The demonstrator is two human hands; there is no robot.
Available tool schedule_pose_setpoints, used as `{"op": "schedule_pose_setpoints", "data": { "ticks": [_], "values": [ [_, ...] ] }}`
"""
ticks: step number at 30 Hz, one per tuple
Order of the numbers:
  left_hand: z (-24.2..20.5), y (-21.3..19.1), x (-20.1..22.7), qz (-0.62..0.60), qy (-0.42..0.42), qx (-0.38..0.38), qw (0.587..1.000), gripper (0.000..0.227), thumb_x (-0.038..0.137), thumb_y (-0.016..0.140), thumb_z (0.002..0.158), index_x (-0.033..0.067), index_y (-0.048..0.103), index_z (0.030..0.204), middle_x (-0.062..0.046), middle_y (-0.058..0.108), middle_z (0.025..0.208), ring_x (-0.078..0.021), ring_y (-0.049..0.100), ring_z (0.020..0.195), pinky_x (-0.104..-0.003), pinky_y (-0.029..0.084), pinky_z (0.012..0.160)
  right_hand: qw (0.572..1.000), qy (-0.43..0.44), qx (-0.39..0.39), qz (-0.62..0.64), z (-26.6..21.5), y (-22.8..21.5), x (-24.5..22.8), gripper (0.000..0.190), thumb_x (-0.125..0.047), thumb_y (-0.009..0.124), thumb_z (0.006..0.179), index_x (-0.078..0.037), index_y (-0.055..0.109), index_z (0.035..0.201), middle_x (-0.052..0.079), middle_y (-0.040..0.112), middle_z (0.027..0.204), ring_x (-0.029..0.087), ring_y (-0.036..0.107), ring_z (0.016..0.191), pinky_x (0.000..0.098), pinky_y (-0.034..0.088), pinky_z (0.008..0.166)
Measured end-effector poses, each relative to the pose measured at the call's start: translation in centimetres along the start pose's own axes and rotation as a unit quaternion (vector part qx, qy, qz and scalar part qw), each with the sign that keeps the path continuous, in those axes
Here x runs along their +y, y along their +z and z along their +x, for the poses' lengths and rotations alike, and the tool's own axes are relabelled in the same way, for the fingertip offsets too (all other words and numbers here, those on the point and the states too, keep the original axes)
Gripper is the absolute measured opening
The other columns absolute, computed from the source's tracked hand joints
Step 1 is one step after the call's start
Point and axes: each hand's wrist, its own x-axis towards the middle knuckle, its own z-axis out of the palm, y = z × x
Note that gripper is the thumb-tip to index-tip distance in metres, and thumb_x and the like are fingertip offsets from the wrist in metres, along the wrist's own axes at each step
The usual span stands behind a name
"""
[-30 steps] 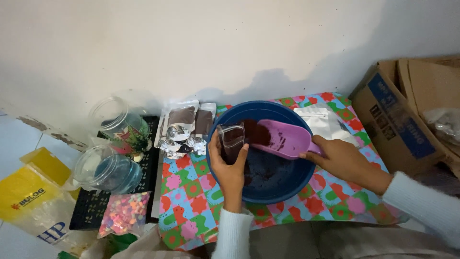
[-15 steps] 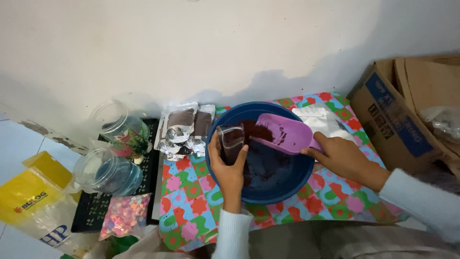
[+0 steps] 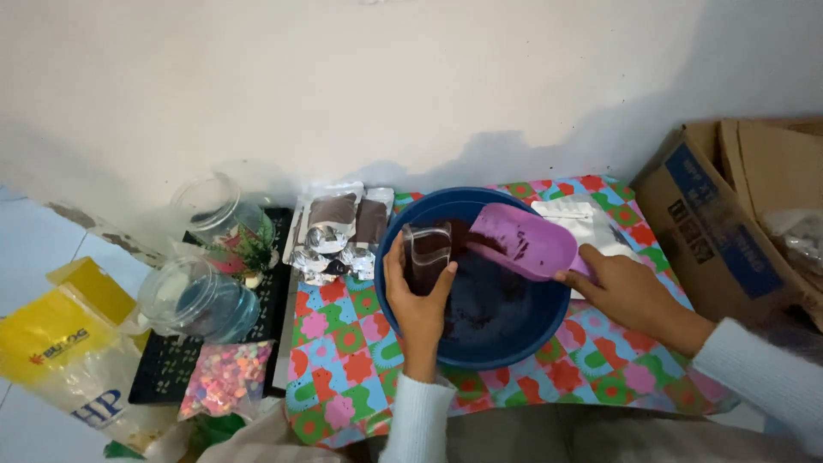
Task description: The person scoops a dark brown granulated substance from a large blue bowl into several small clear and silver foil bags using a pink plastic scoop, then seals the bags by hand.
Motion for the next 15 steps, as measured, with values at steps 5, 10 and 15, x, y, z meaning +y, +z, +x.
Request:
{"op": "schedule_pose_setpoints", "data": {
  "ticks": [5, 10, 15],
  "values": [
    [0.0, 0.1, 0.2, -0.004, 0.010, 0.000, 1.000, 0.083, 0.016, 0.088, 0.081, 0.0027, 0.045, 0.151, -0.020, 0.055, 0.134, -0.0419, 0.052, 0.132, -0.061, 0.032, 0.114, 1.000, -0.019, 0.006, 0.002, 0.4, 0.4, 0.7, 0.052, -0.062, 0.047, 0.097, -0.011, 0.054, 0.101, 0.025, 0.071, 0.072, 0.049, 0.070, 0.089, 0.0569, 0.053, 0.082],
    [0.4, -0.1, 0.1, 0.009, -0.010, -0.012, 1.000, 0.086, 0.020, 0.091, 0.077, 0.0036, 0.048, 0.150, -0.020, 0.055, 0.136, -0.0433, 0.050, 0.135, -0.061, 0.031, 0.114, 0.998, -0.052, 0.024, 0.027, 0.5, -1.7, 2.8, 0.048, -0.060, 0.052, 0.094, -0.013, 0.056, 0.102, 0.026, 0.070, 0.074, 0.048, 0.071, 0.088, 0.0543, 0.054, 0.079],
    [0.4, -0.1, 1.2, 0.026, -0.036, -0.035, 0.998, 0.077, 0.028, 0.081, 0.083, 0.0154, 0.046, 0.151, -0.010, 0.053, 0.142, -0.0285, 0.052, 0.136, -0.045, 0.050, 0.109, 0.996, -0.052, 0.076, -0.006, -0.6, -5.0, 3.0, 0.079, -0.061, 0.053, 0.082, -0.034, 0.040, 0.155, 0.014, 0.079, 0.090, 0.031, 0.077, 0.086, 0.0379, 0.052, 0.075]
  ]
}}
